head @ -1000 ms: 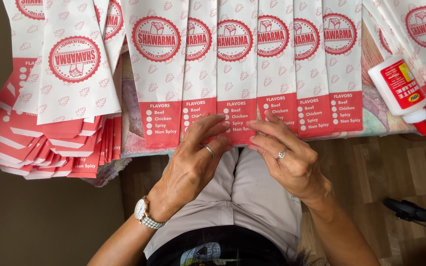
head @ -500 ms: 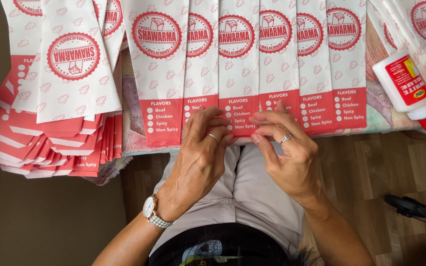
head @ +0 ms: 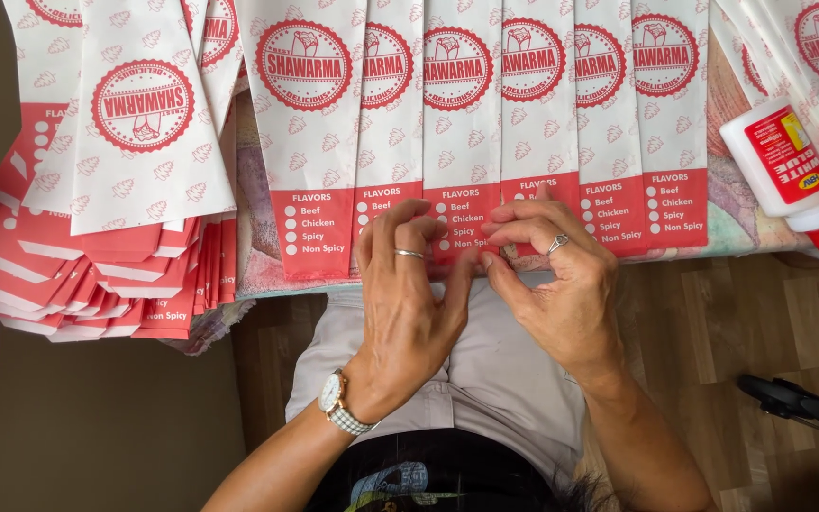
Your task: The person folds printed paper sheets into small pouches, applies glue to the edges, and presses them to seal. They repeat this process for multiple units, stacking the finished pouches on the table.
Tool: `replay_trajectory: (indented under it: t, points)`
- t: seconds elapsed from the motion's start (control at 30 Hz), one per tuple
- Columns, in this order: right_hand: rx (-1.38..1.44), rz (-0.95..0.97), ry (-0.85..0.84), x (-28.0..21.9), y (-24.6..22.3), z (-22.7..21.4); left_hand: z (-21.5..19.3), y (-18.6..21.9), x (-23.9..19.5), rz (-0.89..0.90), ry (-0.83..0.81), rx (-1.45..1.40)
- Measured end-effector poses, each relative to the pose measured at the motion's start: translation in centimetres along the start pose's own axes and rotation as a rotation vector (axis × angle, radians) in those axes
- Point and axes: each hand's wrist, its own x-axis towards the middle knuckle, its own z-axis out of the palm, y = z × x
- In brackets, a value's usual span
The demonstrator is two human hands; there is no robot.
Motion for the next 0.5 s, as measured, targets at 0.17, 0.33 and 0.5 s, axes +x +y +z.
replay_trajectory:
  t: [0.17, 0.33, 0.5]
  points:
    - [0.062, 0.018, -0.024, 0.0, 0.1, -0.2, -0.5, -0.4, -0.1, 0.000, -0.039, -0.035]
    - [-0.022, 0.003, -0.003, 0.2, -1.0, 0.0, -0.1, -0.3, -0.7, 0.008, -0.045, -0.004]
    - [-0.072, -0.052, 0.086, -0.5, -0.6, 1.0, 0.1, -0.8, -1.0, 0.065, -0.032, 0.036]
